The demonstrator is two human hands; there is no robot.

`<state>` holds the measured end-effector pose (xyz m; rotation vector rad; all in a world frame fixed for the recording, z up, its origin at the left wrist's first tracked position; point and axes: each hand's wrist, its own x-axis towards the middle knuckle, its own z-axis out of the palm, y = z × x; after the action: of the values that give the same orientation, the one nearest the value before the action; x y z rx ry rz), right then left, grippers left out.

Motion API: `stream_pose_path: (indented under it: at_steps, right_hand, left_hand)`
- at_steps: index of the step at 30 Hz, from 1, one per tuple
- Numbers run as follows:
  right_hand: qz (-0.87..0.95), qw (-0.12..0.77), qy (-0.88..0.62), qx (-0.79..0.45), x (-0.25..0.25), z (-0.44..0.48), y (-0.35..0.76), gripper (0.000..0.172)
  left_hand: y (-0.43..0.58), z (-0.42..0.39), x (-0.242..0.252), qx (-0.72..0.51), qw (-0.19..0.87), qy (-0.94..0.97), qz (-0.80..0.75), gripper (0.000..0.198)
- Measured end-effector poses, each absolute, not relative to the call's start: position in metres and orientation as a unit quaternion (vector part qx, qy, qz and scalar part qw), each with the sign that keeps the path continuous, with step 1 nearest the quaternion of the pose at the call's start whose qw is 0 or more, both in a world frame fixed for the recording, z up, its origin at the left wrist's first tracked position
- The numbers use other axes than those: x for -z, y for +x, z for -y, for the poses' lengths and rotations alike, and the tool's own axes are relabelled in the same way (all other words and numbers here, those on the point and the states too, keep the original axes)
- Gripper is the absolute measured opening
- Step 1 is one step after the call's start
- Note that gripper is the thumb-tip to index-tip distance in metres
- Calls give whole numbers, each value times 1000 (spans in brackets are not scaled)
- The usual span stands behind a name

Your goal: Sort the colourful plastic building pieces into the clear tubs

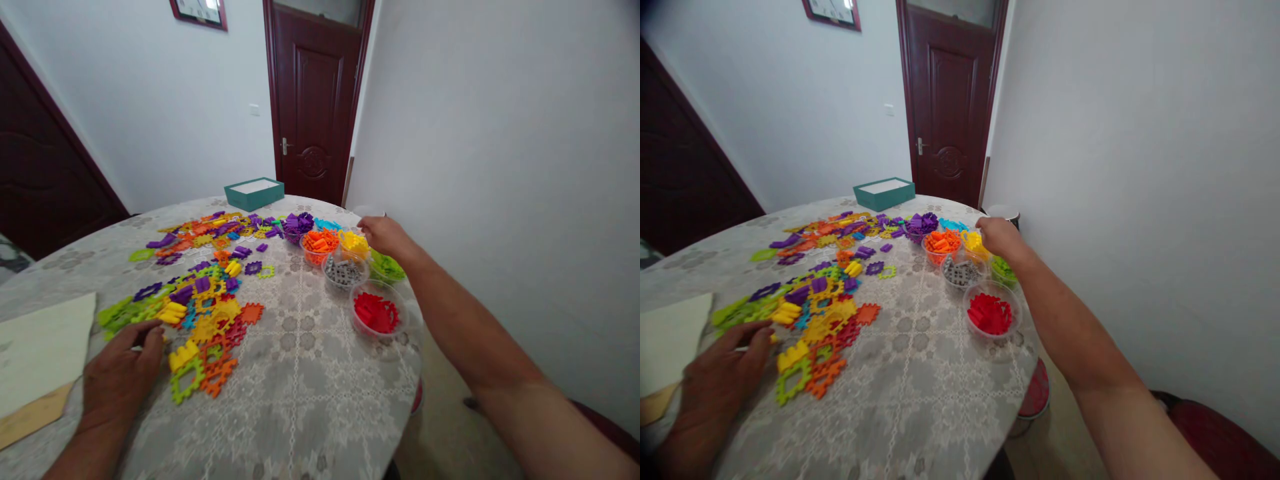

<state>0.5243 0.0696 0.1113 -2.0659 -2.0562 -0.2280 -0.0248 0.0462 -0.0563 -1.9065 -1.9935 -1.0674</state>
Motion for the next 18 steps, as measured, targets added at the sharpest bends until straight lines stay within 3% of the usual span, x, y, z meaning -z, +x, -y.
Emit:
stream_pose_path:
  at_steps: [3, 5, 8, 13, 18]
  right_hand:
    - [738, 324, -588, 65, -107, -16, 466, 36]
    - [785, 374, -494, 6, -88, 17, 413, 35]
    - [845, 350, -398, -73, -41, 42, 342, 39]
    - [823, 337, -443, -111, 29, 25, 305, 39]
    - [795, 345, -470, -169, 55, 14, 316, 36]
  left_hand:
    - [-26, -49, 56, 341, 66, -610, 712, 30]
    - [-27, -50, 55, 328, 50, -584, 741, 26]
    - [-30, -53, 54, 308, 38, -571, 760, 22]
    - [-27, -57, 52, 299, 39, -572, 763, 21]
    - [-12, -46, 46, 309, 53, -596, 739, 27]
